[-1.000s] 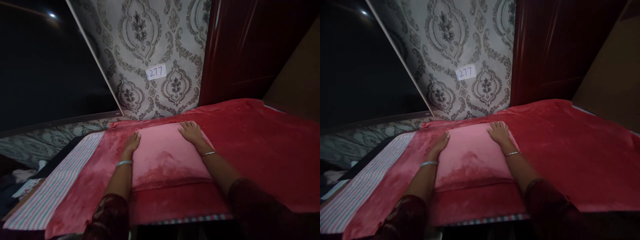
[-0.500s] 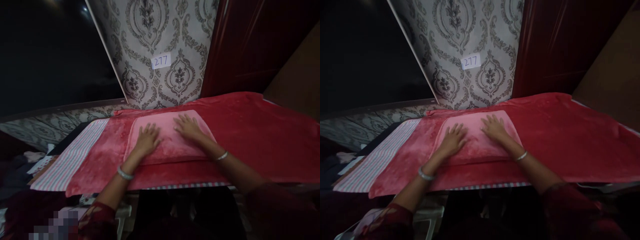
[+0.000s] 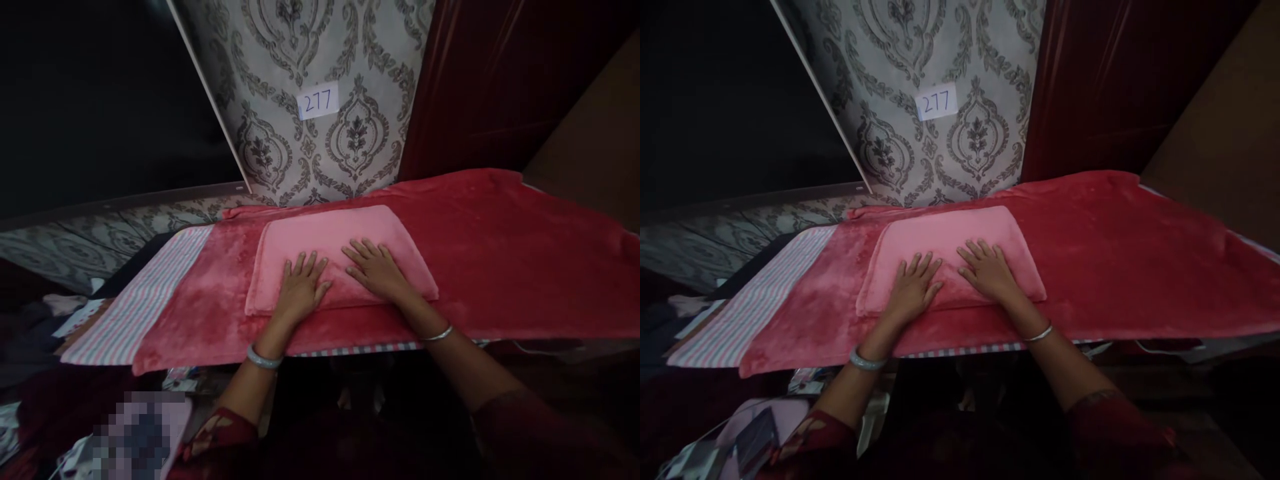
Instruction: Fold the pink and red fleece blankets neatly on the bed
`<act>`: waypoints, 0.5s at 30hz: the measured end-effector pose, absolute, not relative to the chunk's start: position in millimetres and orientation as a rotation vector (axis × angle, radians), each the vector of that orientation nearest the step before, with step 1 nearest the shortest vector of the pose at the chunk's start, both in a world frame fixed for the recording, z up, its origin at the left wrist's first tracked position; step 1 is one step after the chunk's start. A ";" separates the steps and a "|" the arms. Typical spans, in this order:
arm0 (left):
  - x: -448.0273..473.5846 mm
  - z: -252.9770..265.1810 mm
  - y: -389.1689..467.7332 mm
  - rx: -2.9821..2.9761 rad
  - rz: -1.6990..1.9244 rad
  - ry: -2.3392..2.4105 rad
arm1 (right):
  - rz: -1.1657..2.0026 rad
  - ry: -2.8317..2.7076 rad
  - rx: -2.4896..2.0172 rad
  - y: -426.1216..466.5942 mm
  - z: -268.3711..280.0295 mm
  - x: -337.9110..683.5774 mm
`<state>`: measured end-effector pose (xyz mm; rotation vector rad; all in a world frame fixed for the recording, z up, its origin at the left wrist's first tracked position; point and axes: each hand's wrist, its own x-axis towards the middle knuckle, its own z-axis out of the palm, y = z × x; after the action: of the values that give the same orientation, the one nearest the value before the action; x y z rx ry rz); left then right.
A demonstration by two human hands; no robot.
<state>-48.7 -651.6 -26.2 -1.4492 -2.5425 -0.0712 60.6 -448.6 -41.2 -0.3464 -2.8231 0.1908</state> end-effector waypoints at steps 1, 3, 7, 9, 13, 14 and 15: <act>-46.5 -25.9 -652.5 -1.411 -0.079 -2.547 | 0.206 -2.825 -0.351 -448.1 -40.0 60.9; -41.5 -25.3 -654.7 -1.343 -0.103 -2.568 | 0.247 -2.829 -0.367 -446.6 -37.3 61.9; -22.4 -28.6 -656.9 -1.309 -0.235 -2.583 | 0.376 -2.800 -0.377 -449.0 -33.8 62.4; -7.9 -35.3 -655.3 -1.447 -0.294 -2.503 | 0.469 -2.787 -0.220 -454.5 -34.5 60.1; 15.9 -51.7 -651.1 -1.643 -0.311 -2.378 | 0.479 -2.873 0.181 -453.3 -35.8 49.6; 18.5 -54.3 -650.9 -1.641 -0.313 -2.380 | 0.432 -2.908 0.198 -446.6 -34.9 46.3; 19.9 -56.0 -651.1 -1.638 -0.315 -2.384 | 0.375 -2.936 0.171 -437.0 -33.4 43.1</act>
<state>19.9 -651.1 -56.0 -1.6376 -2.3838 -0.3151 43.1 -437.0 -33.4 0.1712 -2.9357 0.3750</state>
